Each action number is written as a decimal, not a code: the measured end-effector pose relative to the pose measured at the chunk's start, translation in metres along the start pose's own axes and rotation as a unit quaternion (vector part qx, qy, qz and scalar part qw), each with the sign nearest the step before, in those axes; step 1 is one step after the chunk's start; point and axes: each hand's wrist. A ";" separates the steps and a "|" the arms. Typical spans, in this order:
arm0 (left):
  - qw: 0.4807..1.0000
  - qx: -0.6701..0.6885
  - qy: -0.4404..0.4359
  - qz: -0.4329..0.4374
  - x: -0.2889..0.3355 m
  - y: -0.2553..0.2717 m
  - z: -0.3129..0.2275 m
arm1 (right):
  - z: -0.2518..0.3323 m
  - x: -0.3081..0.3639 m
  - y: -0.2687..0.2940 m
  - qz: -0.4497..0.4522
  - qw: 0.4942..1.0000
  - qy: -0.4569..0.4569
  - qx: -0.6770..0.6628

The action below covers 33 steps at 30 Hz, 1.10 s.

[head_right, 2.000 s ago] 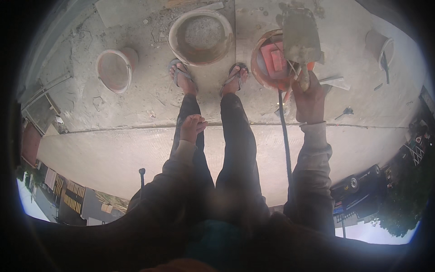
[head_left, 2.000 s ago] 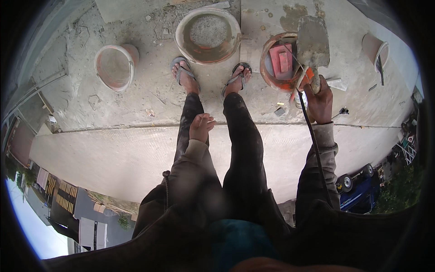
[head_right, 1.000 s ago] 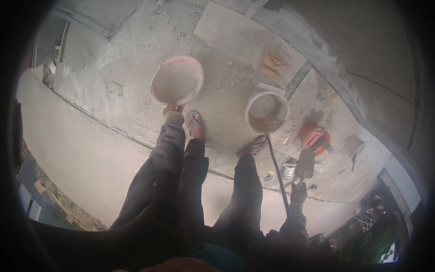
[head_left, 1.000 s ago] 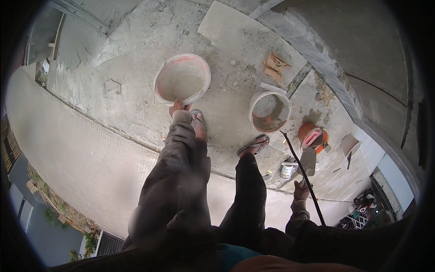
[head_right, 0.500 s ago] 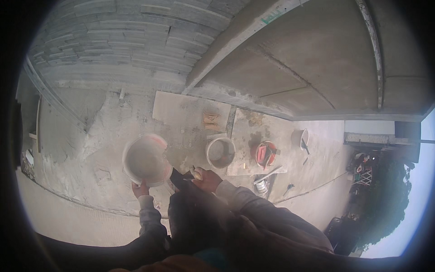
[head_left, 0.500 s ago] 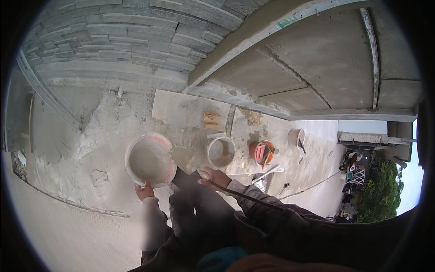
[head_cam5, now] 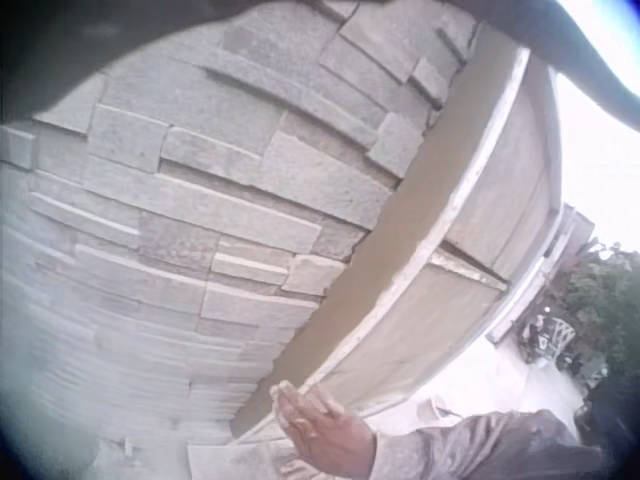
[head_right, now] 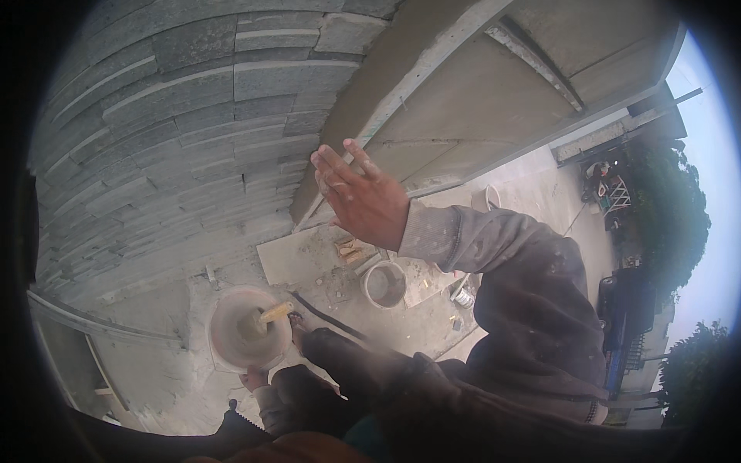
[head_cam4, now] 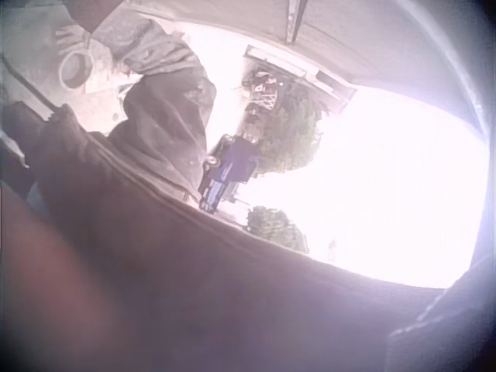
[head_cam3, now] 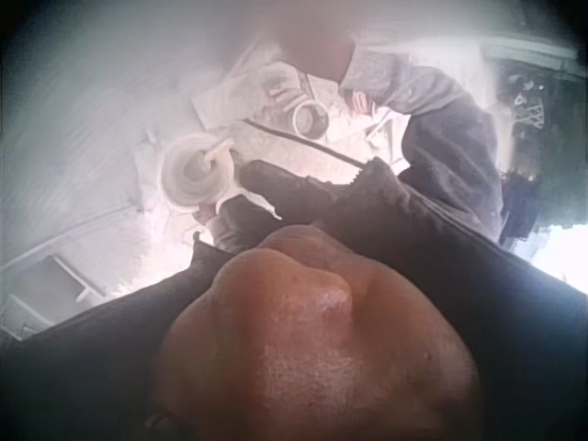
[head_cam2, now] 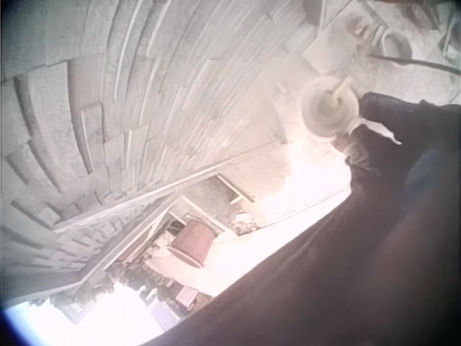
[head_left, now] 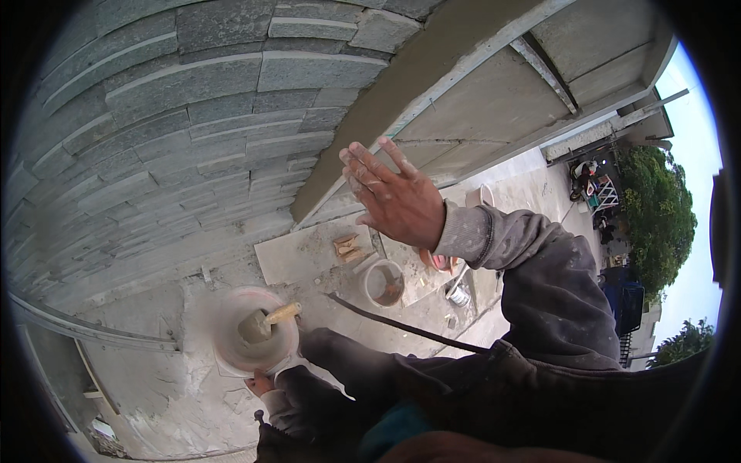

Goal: The person scoops cement from a bucket using a trowel and applies it to a curved concrete ceiling. They repeatedly smooth the surface with the trowel and occasionally use a brush to clean the area.

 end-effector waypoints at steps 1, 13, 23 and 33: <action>1.000 -0.008 -0.003 0.001 0.001 -0.008 -0.017 | -0.028 -0.004 0.015 0.020 0.996 -0.008 0.087; 0.995 -0.069 -0.035 0.066 -0.066 -0.029 -0.140 | -0.091 -0.014 0.035 0.170 0.922 -0.100 0.333; 0.987 -0.096 -0.030 0.123 -0.104 -0.050 -0.185 | -0.099 -0.044 0.114 0.194 0.929 -0.200 0.246; 0.973 -0.127 0.009 0.192 -0.087 -0.045 -0.193 | -0.217 -0.034 0.233 -0.067 0.834 -0.220 0.502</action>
Point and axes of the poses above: each hand's wrist, its own x-axis away from the middle knuckle, its own y-axis out of the back of the hand, z = x × y, and after that the axes turned 7 degrees about -z, right-handed
